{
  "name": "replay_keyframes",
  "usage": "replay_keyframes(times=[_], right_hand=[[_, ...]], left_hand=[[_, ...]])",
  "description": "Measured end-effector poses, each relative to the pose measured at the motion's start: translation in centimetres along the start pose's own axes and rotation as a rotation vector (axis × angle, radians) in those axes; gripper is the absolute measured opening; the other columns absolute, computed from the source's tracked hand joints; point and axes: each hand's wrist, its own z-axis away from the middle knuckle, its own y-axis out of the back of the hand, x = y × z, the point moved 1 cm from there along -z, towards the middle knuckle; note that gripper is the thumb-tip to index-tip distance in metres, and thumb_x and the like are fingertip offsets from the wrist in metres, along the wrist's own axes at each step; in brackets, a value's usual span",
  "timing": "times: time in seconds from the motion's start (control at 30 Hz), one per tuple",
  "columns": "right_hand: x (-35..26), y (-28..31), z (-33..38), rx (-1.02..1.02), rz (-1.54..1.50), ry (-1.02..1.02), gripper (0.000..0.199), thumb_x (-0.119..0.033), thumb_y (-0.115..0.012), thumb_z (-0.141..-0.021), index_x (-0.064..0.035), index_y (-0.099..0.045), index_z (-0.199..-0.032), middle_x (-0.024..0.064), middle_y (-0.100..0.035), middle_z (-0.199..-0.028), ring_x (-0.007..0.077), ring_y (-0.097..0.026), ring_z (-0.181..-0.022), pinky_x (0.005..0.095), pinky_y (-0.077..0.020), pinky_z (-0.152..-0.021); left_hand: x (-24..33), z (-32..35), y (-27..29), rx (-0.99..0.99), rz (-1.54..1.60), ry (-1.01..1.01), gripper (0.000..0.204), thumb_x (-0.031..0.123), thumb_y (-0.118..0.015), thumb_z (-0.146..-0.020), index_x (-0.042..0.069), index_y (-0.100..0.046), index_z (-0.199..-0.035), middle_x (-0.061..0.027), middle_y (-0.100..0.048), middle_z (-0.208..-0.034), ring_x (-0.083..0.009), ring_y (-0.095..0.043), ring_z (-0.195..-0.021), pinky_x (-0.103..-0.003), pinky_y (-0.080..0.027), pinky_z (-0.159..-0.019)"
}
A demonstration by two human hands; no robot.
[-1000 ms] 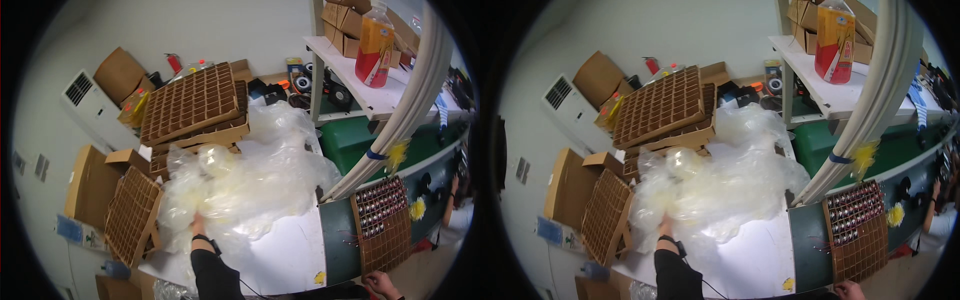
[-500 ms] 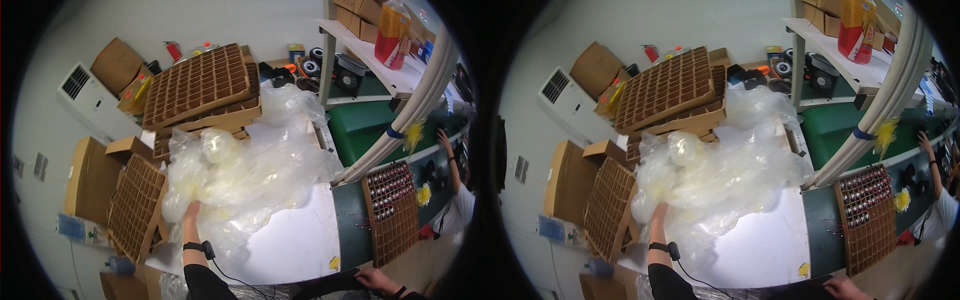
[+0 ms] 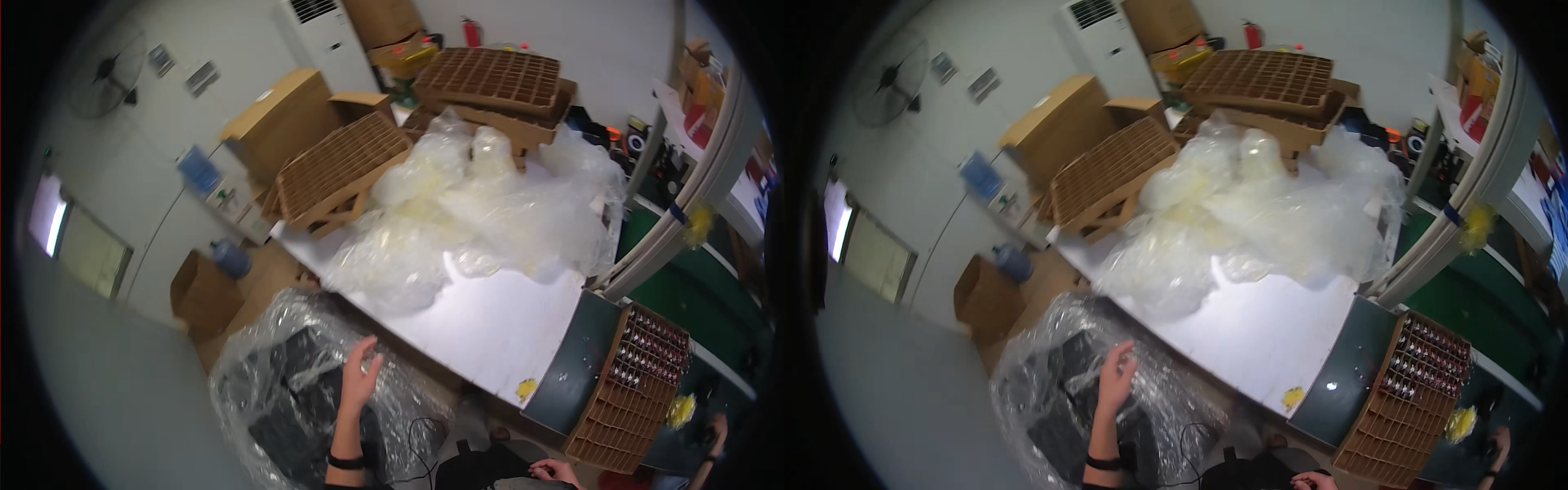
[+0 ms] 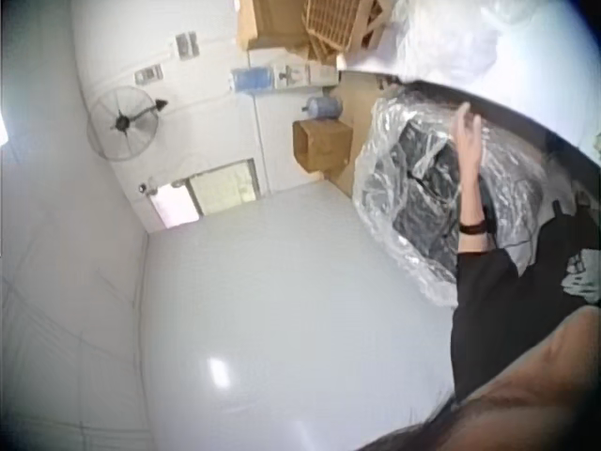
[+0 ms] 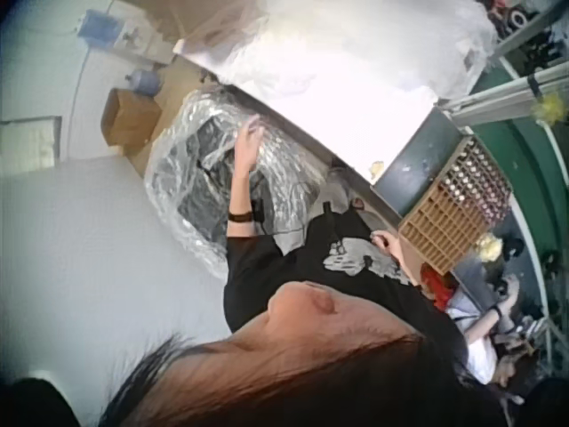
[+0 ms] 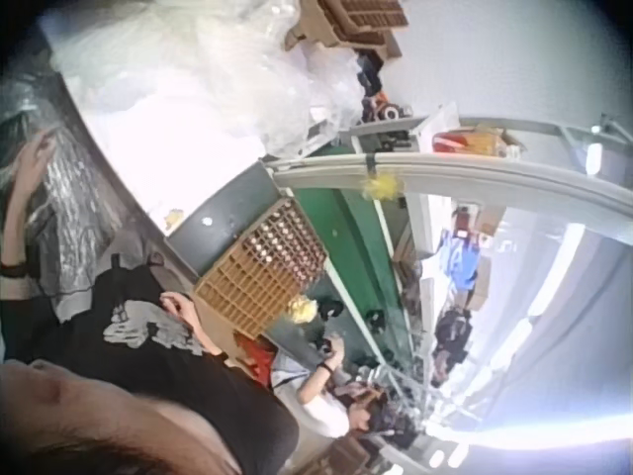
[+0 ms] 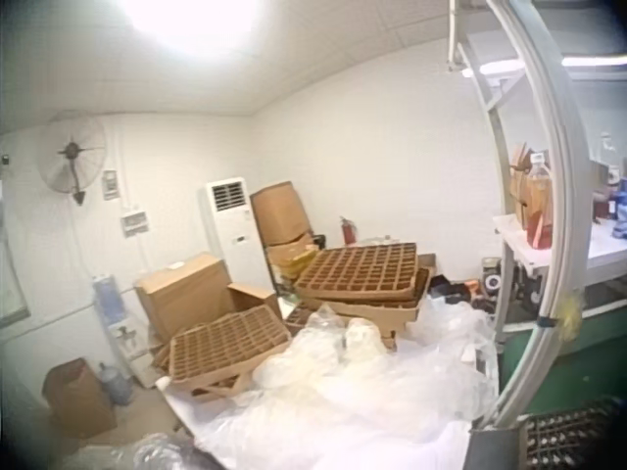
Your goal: The recorder is assembling small electronic components, fitting plastic housings and sensors together on a factory assembly line.
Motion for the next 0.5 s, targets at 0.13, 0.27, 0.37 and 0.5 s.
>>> replay_keyframes(times=[0.13, 0.27, 0.37, 0.5], right_hand=[[2.2, -1.2, 1.4, -0.135, 0.076, 0.09, 0.021, -0.013, -0.061, -0.09, 0.0034, -0.064, -0.102, 0.0081, -0.069, -0.093, 0.011, -0.064, -0.087, 0.0268, -0.0508, -0.078], [1.9, -2.9, 1.5, -0.258, 0.321, 0.137, 0.021, -0.014, -0.06, -0.09, 0.0044, -0.064, -0.099, 0.009, -0.069, -0.09, 0.0115, -0.064, -0.087, 0.0267, -0.0507, -0.079], [2.7, -4.3, 1.4, -0.394, 0.41, 0.206, 0.02, -0.015, -0.058, -0.091, 0.0043, -0.064, -0.093, 0.0088, -0.07, -0.089, 0.0119, -0.064, -0.085, 0.0266, -0.0505, -0.078], [4.3, -6.4, 1.2, -0.486, 0.402, 0.156, 0.024, -0.016, -0.056, -0.093, 0.0042, -0.062, -0.082, 0.008, -0.07, -0.088, 0.0112, -0.063, -0.081, 0.0264, -0.0501, -0.075]], left_hand=[[-9.9, 19.5, 2.7, 0.176, 0.04, 0.483, 0.038, 0.024, -0.066, -0.085, 0.003, -0.058, -0.116, -0.0121, -0.065, -0.104, -0.0193, -0.062, -0.093, -0.03, -0.047, -0.082], [-15.0, 34.7, 2.9, 0.284, 0.046, 0.799, 0.033, 0.024, -0.059, -0.09, 0.0, -0.06, -0.113, -0.0097, -0.065, -0.105, -0.0173, -0.061, -0.097, -0.029, -0.046, -0.085], [-17.5, 42.4, 3.1, 0.383, 0.222, 0.972, 0.031, 0.026, -0.052, -0.094, 0.001, -0.061, -0.11, -0.0097, -0.065, -0.105, -0.017, -0.061, -0.095, -0.029, -0.047, -0.081], [-21.3, 48.8, 2.8, 0.732, 0.794, 1.068, 0.029, 0.027, -0.04, -0.099, 0.007, -0.06, -0.1, -0.0059, -0.065, -0.103, -0.0154, -0.063, -0.089, -0.03, -0.046, -0.074]])
